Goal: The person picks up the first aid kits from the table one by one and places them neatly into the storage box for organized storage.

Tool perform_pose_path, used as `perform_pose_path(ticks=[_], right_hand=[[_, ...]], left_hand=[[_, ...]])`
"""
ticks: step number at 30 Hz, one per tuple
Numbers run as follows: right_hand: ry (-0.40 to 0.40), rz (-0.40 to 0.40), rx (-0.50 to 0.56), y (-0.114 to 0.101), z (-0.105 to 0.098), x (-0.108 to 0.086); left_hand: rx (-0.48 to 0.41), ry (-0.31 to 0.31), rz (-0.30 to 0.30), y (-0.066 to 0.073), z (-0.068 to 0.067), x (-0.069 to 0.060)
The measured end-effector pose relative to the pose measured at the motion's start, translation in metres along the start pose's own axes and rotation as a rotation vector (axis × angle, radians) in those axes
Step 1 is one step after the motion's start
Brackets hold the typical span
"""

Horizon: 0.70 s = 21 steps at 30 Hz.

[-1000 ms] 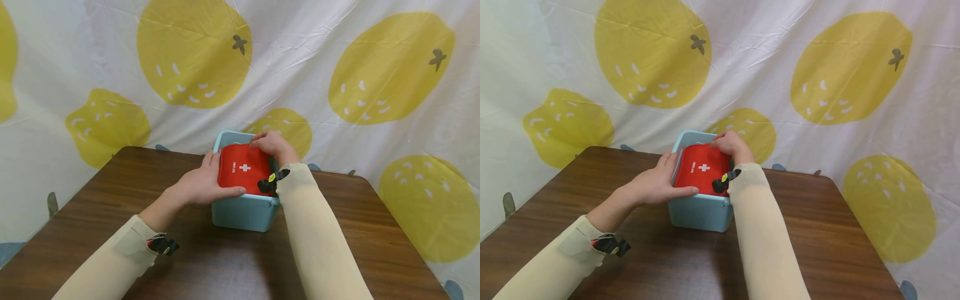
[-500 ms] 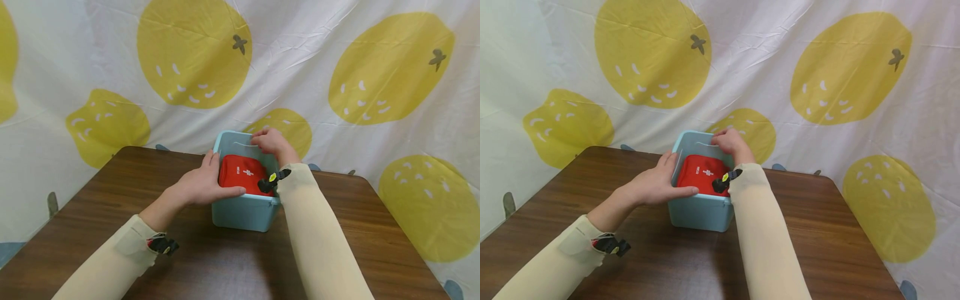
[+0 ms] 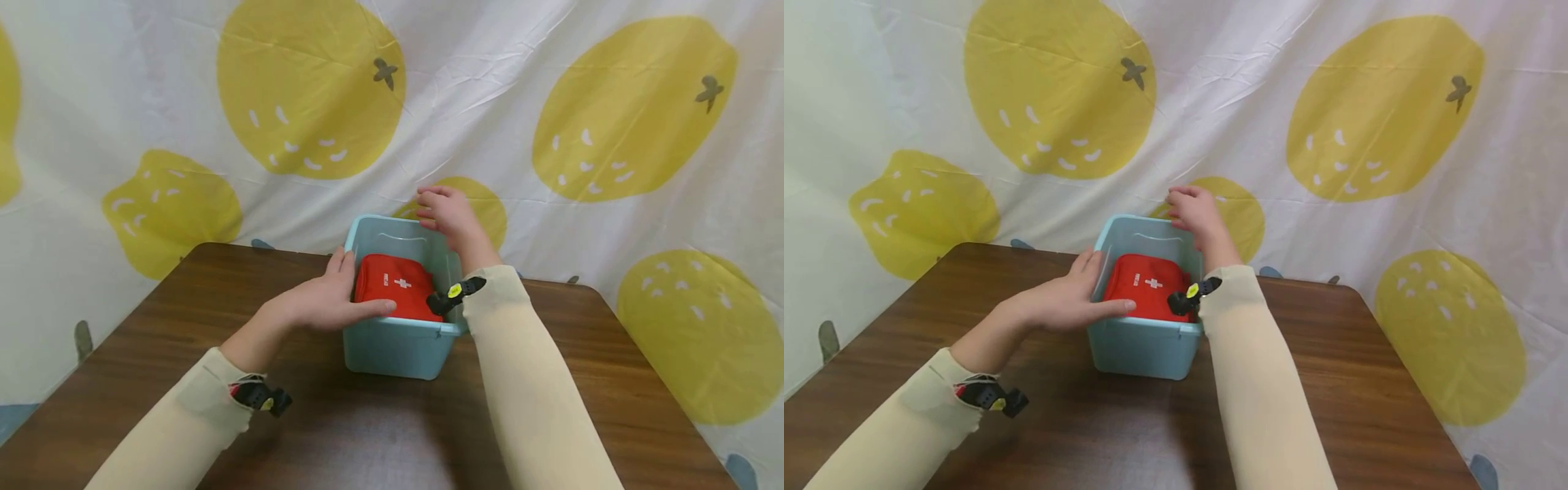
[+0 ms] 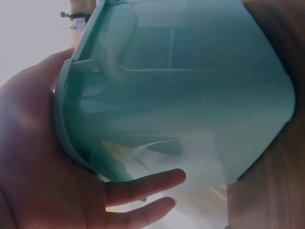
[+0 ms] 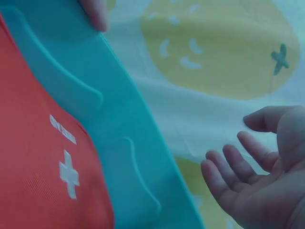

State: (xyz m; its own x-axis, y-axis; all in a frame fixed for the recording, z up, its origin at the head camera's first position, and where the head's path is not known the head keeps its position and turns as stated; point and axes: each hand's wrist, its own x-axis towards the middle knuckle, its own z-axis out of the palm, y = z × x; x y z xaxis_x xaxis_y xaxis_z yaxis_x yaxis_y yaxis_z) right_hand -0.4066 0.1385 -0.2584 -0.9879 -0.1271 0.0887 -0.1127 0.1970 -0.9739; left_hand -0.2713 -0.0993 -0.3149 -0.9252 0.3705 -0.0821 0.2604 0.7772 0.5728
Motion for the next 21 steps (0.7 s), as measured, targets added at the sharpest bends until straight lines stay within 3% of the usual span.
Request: perform_pose_path(ticks=[4,10,12,17,21], right_hand=[[-0.015,-0.019,0.011,-0.009,-0.017,-0.010],[-0.032,-0.080,-0.146,-0.013,-0.053,-0.036],[-0.051,-0.105,-0.227,-0.010,-0.064,-0.050],[-0.092,-0.185,-0.518,0.010,-0.083,-0.088],[-0.114,-0.265,-0.731,0.030,-0.095,-0.111]], left_hand=[[-0.059,-0.010,0.070,-0.004,-0.009,-0.001],[-0.051,0.042,0.228,-0.006,-0.020,0.004],[-0.011,0.077,0.233,-0.006,-0.023,0.005],[0.099,0.140,0.180,-0.016,-0.030,0.002],[0.106,0.168,0.203,-0.031,-0.035,0.000]])
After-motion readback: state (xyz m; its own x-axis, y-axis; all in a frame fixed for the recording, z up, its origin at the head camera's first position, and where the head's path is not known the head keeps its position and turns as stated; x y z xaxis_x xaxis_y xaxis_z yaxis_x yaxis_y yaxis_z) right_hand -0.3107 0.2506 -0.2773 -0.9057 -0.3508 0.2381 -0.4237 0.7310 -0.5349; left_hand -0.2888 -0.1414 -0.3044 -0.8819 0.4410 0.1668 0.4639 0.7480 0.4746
